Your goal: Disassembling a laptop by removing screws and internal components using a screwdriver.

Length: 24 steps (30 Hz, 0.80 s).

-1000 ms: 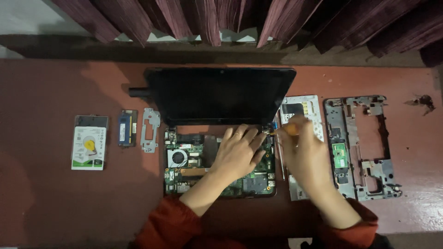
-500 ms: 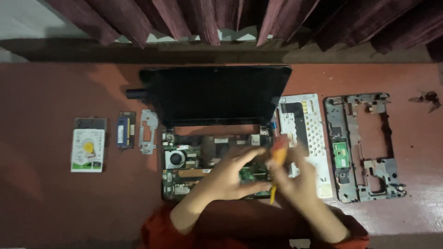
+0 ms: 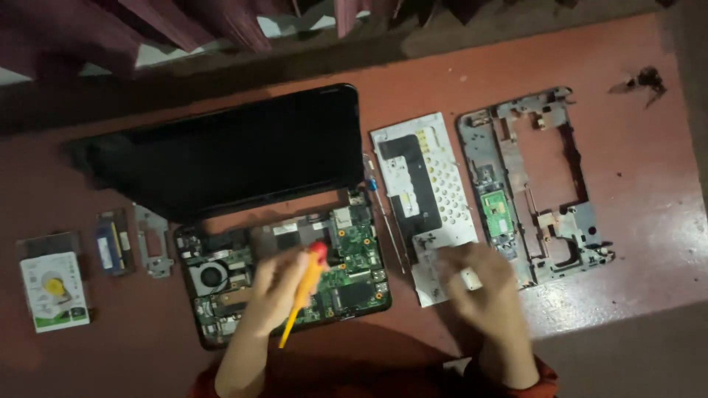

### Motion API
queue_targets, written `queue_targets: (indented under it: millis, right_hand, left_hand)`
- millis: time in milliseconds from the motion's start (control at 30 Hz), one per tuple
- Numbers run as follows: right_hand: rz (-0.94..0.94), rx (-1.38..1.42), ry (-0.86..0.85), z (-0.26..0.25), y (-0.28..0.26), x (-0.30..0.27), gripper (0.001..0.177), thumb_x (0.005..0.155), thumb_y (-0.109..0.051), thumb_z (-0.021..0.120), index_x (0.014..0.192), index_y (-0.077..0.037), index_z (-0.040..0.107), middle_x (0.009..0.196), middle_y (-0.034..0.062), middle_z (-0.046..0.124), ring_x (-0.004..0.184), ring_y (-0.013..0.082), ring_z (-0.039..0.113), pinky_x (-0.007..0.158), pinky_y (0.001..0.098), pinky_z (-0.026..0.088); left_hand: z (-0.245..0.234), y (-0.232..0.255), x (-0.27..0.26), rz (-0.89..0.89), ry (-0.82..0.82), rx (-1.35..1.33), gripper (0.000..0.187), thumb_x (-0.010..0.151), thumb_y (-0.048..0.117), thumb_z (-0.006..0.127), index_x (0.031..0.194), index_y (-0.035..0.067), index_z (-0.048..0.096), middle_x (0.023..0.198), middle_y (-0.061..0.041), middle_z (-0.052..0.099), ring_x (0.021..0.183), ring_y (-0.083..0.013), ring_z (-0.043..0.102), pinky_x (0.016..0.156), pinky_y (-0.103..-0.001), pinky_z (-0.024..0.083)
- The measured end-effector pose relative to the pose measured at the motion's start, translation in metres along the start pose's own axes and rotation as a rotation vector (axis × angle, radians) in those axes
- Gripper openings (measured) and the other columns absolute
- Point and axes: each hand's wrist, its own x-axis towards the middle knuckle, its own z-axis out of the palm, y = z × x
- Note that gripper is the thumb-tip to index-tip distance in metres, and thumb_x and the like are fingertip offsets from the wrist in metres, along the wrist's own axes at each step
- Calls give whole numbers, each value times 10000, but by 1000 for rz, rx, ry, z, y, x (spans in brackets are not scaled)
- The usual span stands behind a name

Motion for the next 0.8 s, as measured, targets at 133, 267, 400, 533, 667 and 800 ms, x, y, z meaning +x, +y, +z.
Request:
queue_targets:
  millis: [133, 267, 400, 533, 667, 800]
  right_hand:
    - [66, -34, 44, -25, 16, -1, 248, 824, -166, 557, 983, -25, 684, 820, 110, 729, 608, 157, 688, 446, 176, 566]
    - [206, 35, -131, -37, 7, 11, 250, 823, -20, 592, 1048, -74, 683, 977, 60, 715, 705, 130, 665, 614, 207, 559]
    - [113, 92, -306, -41, 10, 11, 193, 781, -1, 700, 954, -83, 721, 968, 33, 737, 937, 160, 708, 869, 244, 630]
    - [101, 32, -328, -42, 8, 11, 188, 750, -54, 761, 933, -100, 750, 1032, 24, 707, 1026, 175, 670, 950, 293, 614]
    - [71, 48, -333, -38, 8, 11, 246, 735, -102, 782, 979, -107, 750, 1016, 22, 653, 997, 172, 633, 908, 301, 592]
    - [28, 9, -324, -38, 8, 13, 246, 731, -103, 788, 974, -104, 753, 1028, 12, 656, 1055, 178, 623, 946, 313, 586]
  left_hand:
    - [1, 3, 5, -16, 61, 46, 391, 1048, 291, 386, 1103, -38, 591, 926, -134, 666, 557, -130, 556, 399, -200, 466]
    - [-6, 5, 6, -90, 34, 66, 374, 1027, 312, 422, 1062, -9, 610, 941, -117, 697, 557, -118, 572, 439, -213, 495]
    - [2, 30, 13, -135, 28, 43, 471, 1019, 380, 407, 942, -6, 665, 574, -53, 545, 375, -97, 458, 349, -204, 401]
    - [3, 32, 12, -183, 35, 64, 473, 1008, 394, 412, 948, -8, 655, 580, -56, 533, 389, -102, 452, 349, -211, 403]
    - [3, 28, 11, -190, 36, 51, 483, 1011, 391, 405, 953, -16, 661, 577, -59, 537, 383, -103, 454, 360, -214, 398]
    - [1, 28, 14, -131, 5, 64, 488, 1026, 380, 382, 932, -14, 653, 579, -44, 539, 391, -97, 466, 368, -204, 398]
